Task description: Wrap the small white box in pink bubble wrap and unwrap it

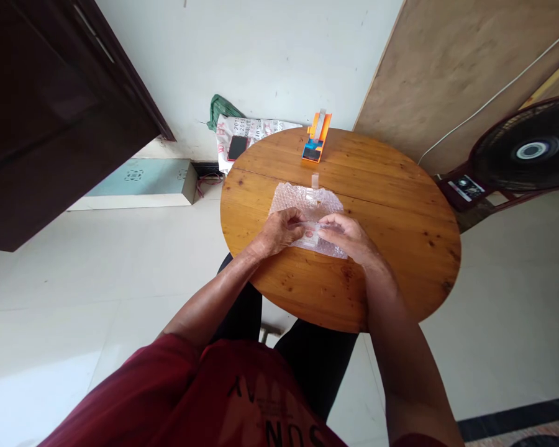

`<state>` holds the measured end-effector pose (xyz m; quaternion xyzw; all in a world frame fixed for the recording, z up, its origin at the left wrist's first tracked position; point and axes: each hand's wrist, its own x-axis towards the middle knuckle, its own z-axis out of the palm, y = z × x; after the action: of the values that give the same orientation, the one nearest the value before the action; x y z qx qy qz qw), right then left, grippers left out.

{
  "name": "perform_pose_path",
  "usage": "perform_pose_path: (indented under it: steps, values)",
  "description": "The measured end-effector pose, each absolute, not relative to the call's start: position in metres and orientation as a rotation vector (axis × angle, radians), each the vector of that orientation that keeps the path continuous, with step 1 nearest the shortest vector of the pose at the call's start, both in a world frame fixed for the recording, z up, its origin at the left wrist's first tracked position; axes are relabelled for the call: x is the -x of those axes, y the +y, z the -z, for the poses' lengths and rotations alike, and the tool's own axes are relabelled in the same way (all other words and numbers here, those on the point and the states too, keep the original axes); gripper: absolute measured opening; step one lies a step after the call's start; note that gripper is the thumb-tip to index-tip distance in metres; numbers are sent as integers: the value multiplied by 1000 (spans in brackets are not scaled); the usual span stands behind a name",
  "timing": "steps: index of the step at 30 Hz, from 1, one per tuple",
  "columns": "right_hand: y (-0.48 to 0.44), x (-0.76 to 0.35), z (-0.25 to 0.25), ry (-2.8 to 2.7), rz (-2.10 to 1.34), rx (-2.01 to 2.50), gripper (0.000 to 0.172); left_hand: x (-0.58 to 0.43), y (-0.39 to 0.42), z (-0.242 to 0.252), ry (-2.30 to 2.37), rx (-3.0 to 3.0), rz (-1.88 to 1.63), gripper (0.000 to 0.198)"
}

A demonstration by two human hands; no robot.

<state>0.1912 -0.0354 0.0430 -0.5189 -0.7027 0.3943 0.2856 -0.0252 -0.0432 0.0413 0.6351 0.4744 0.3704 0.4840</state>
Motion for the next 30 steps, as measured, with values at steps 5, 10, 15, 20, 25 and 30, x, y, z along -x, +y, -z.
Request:
perform_pose_path:
  steps: [5, 10, 15, 20, 25, 30]
  values:
    - [-33, -183, -36, -1812, -1008, 1353, 25, 24, -43, -41, 1164, -1520, -911, 19]
    - [-32, -181, -31, -1722, -1027, 1364, 26, 24, -41, -42, 1174, -1522, -904, 18]
    - [-33, -181, -31, -1725, -976, 1362, 26, 25, -38, -39, 1170, -1526, -907, 17]
    - [-34, -179, -33, -1793, -945, 1349, 29, 23, -35, -34, 1175, -1530, -912, 14]
    - [-38, -174, -33, -1807, -1009, 1371, 29, 38, -29, -36, 1210, -1653, -863, 13]
    - [-39, -172, -37, -1820, -1031, 1363, 28, 74, -30, -34, 1464, -1728, -879, 20]
